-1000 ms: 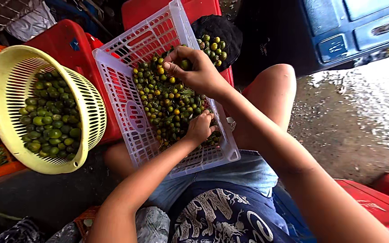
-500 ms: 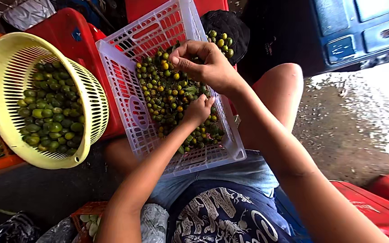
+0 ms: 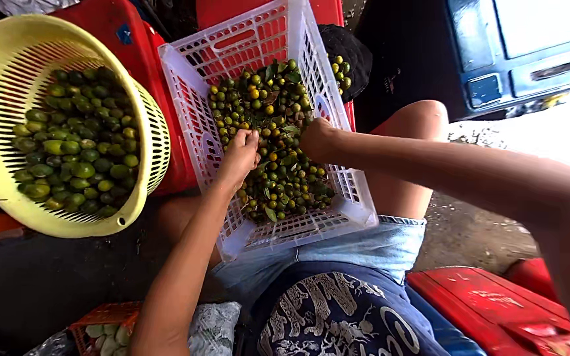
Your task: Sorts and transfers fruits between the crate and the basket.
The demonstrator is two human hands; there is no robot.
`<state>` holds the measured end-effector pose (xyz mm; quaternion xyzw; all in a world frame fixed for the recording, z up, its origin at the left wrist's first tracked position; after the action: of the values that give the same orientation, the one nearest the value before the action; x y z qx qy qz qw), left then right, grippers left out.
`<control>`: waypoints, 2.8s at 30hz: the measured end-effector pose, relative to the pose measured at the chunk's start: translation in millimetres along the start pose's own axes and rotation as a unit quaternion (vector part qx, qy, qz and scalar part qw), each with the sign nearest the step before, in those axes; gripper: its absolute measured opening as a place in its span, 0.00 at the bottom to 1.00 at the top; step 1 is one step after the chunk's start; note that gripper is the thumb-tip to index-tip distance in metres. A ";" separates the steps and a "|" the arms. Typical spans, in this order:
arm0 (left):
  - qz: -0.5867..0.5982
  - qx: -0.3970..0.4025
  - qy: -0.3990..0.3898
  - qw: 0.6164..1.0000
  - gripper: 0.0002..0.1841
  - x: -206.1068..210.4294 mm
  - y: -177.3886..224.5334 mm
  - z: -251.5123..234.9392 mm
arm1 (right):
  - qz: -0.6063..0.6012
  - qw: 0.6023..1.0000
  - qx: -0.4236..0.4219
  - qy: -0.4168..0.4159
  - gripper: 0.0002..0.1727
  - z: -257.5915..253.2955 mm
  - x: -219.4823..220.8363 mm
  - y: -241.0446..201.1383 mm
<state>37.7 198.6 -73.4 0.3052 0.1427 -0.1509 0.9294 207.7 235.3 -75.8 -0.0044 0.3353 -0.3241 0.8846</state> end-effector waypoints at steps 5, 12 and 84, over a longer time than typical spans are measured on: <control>-0.004 0.102 0.086 0.991 0.33 -7.4 11.2 -7.0 | 0.068 0.992 -0.028 -0.107 0.09 -22.3 8.1 -3.6; 0.119 0.062 0.028 0.991 0.32 -7.2 15.8 -5.6 | 0.006 0.998 -0.021 -0.056 0.14 -29.6 4.4 -1.0; 0.097 0.321 -0.046 0.941 0.15 -14.5 -4.0 29.3 | -0.821 0.434 -0.148 0.339 0.20 19.0 -19.3 -21.2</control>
<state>28.1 180.5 -47.7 0.5921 0.0137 -0.1118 0.7980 196.1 225.7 -44.9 -0.2980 0.4897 -0.8194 0.0035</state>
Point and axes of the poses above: each hand's wrist, its own z-axis away from the middle knuckle, its own x-axis out of the palm, y = z × x, the point moved 2 cm from there along -z, towards the middle knuckle, and after that the axes turned 15 degrees about -x, right-handed, at the moved point
